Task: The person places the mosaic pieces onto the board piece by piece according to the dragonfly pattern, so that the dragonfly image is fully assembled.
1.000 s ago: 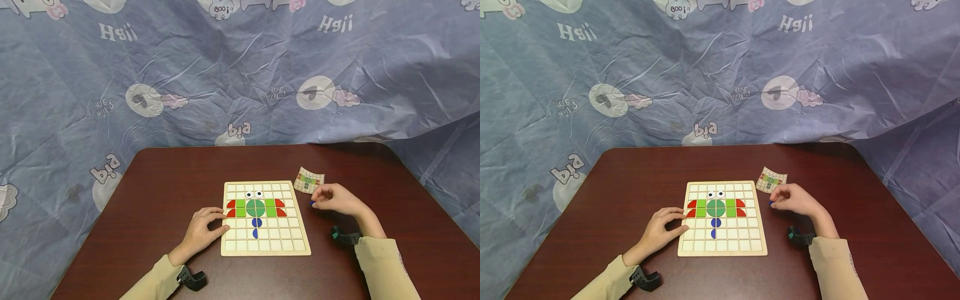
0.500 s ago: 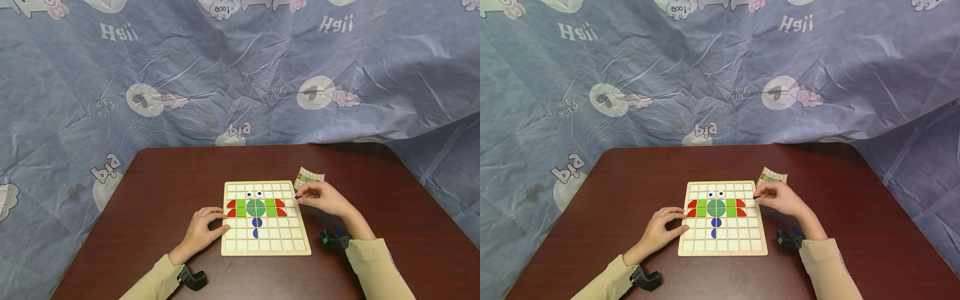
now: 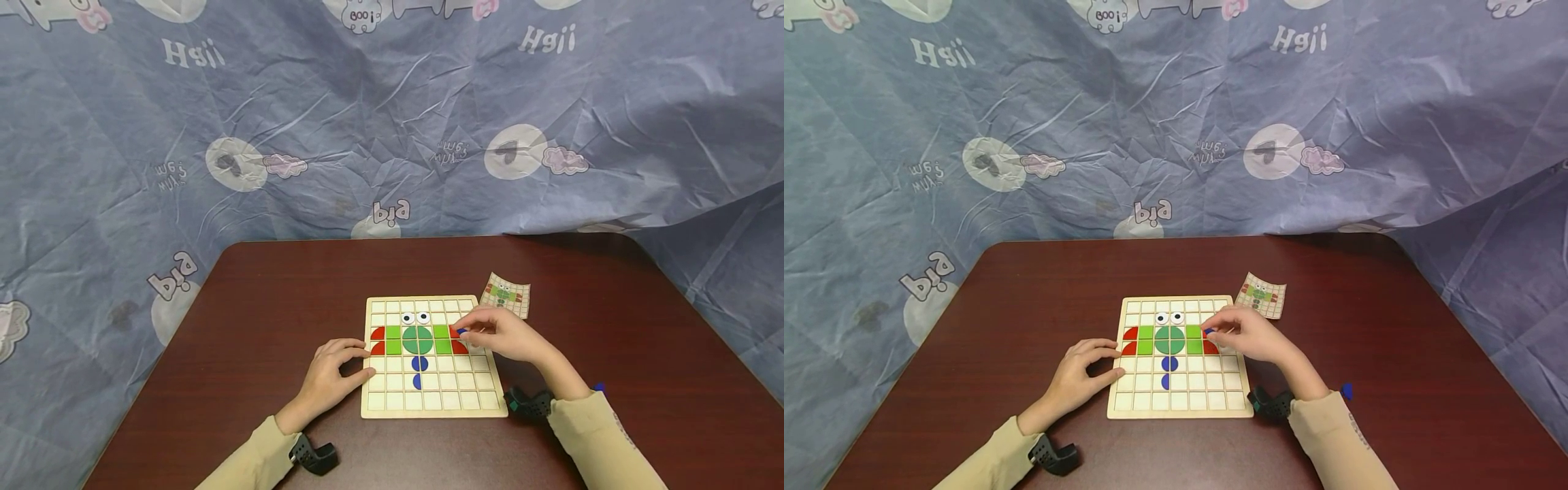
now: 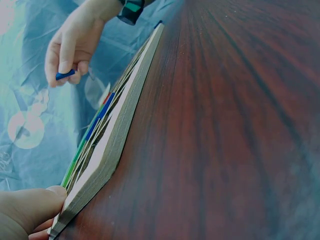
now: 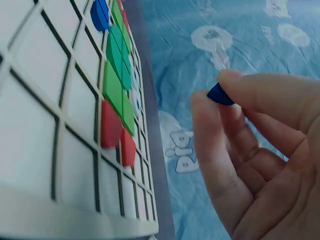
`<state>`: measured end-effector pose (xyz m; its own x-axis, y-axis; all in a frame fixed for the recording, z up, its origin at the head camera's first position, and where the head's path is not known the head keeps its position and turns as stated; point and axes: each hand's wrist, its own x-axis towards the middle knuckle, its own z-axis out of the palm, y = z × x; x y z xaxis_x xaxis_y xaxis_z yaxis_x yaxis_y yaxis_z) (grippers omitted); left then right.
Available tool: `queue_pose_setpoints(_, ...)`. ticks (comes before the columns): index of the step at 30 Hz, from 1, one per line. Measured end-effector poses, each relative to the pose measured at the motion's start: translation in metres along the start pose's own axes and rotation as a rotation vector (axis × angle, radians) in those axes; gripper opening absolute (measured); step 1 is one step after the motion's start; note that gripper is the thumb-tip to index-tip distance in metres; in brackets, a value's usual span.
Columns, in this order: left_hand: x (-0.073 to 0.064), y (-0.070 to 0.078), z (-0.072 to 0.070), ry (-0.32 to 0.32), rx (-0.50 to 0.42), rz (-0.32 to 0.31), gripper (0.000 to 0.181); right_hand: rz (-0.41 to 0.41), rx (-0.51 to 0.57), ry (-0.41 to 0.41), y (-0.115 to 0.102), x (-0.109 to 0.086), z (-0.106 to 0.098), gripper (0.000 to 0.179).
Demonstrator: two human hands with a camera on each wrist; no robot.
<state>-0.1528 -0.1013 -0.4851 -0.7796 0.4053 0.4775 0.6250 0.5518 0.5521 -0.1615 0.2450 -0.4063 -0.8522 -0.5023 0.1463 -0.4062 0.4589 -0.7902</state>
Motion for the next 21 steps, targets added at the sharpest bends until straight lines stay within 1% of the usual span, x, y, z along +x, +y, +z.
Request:
queue_pose_setpoints(5,0.000,0.000,0.000,-0.002,-0.002,-0.008,0.026,0.013,-0.033,-0.037,-0.003,0.004,0.012,0.021)
queue_pose_setpoints(6,0.000,-0.001,0.000,-0.004,-0.002,-0.010,0.026,0.016,-0.032,-0.040,-0.004,0.005,0.015,0.021)
queue_pose_setpoints(7,0.000,-0.001,0.000,-0.007,-0.001,-0.013,0.026,0.021,-0.025,-0.043,-0.010,0.005,0.017,0.019)
queue_pose_setpoints(12,0.000,-0.001,0.001,-0.009,0.002,-0.012,0.026,0.031,-0.008,-0.050,-0.013,0.008,0.029,0.016)
queue_pose_setpoints(13,0.000,-0.001,0.001,-0.008,0.002,-0.010,0.026,0.038,-0.003,-0.053,-0.014,0.008,0.031,0.016)
queue_pose_setpoints(14,0.000,-0.001,0.001,-0.006,0.003,-0.008,0.026,0.045,0.002,-0.056,-0.009,0.009,0.033,0.017)
queue_pose_setpoints(18,0.000,0.000,0.000,-0.003,0.001,-0.004,0.026,0.075,0.019,-0.068,-0.010,0.009,0.041,0.018)
queue_pose_setpoints(21,0.000,0.000,0.000,-0.003,0.002,-0.004,0.025,0.096,0.011,-0.084,-0.011,0.010,0.047,0.016)
